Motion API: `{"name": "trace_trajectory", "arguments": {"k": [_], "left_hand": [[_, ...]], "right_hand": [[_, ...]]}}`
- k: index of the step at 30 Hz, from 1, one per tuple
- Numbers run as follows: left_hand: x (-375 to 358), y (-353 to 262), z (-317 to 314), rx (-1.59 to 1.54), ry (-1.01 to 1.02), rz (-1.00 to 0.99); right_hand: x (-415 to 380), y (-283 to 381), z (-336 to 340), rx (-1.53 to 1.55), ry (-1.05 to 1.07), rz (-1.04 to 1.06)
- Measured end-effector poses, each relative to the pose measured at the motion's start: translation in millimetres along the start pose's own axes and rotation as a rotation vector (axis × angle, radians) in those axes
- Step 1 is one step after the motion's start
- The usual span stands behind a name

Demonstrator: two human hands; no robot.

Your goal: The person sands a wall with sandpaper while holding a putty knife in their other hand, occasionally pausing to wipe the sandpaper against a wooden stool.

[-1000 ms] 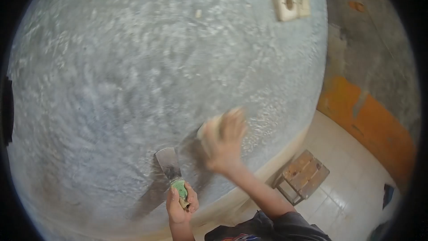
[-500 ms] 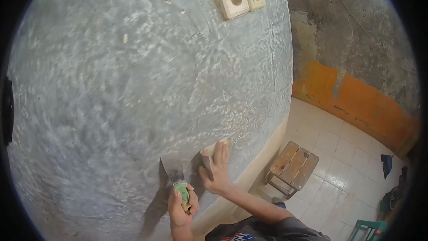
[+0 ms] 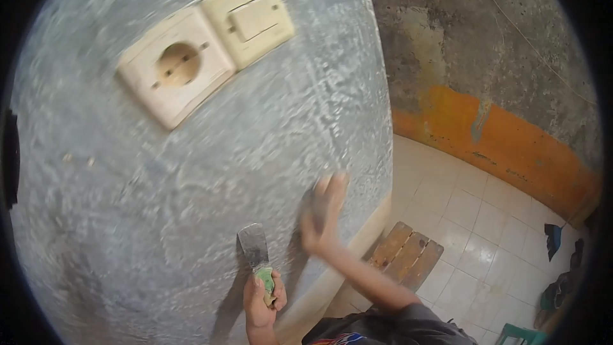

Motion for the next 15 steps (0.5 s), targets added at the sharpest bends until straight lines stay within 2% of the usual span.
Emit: {"name": "trace_trajectory", "arguments": {"k": [2, 5, 7, 10, 12, 13, 15], "left_hand": [[12, 3, -19, 0.007, -0.009, 0.001], [25, 11, -37, 0.014, -0.026, 0.006], [35, 22, -45, 0.010, -0.029, 0.011], [51, 30, -62, -0.002, 0.004, 0.006], [58, 37, -72, -0.006, 0.019, 0.018], [61, 42, -73, -0.012, 0.027, 0.022], [63, 46, -74, -0.022, 0.028, 0.022]], "right_hand": [[89, -46, 25, 0.234, -0.177, -0.297], [125, -76, 37, 0.186, -0.213, -0.358], [66, -86, 24, 0.019, -0.073, -0.171], [-48, -77, 12, 0.125, 0.065, -0.179], [-53, -87, 19, 0.054, 0.118, -0.099], [-40, -109, 20, 0.045, 0.116, -0.106], [3, -181, 25, 0.111, -0.098, -0.417]]}}
Point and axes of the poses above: each hand's wrist, its own x-axis towards the middle knuckle, its own z-axis out of the back of the hand, y = z × x, the point moved 6 cm from there along x, towards the middle knuckle, and after that the axes turned 7 degrees about -y, right-handed, at the moved point
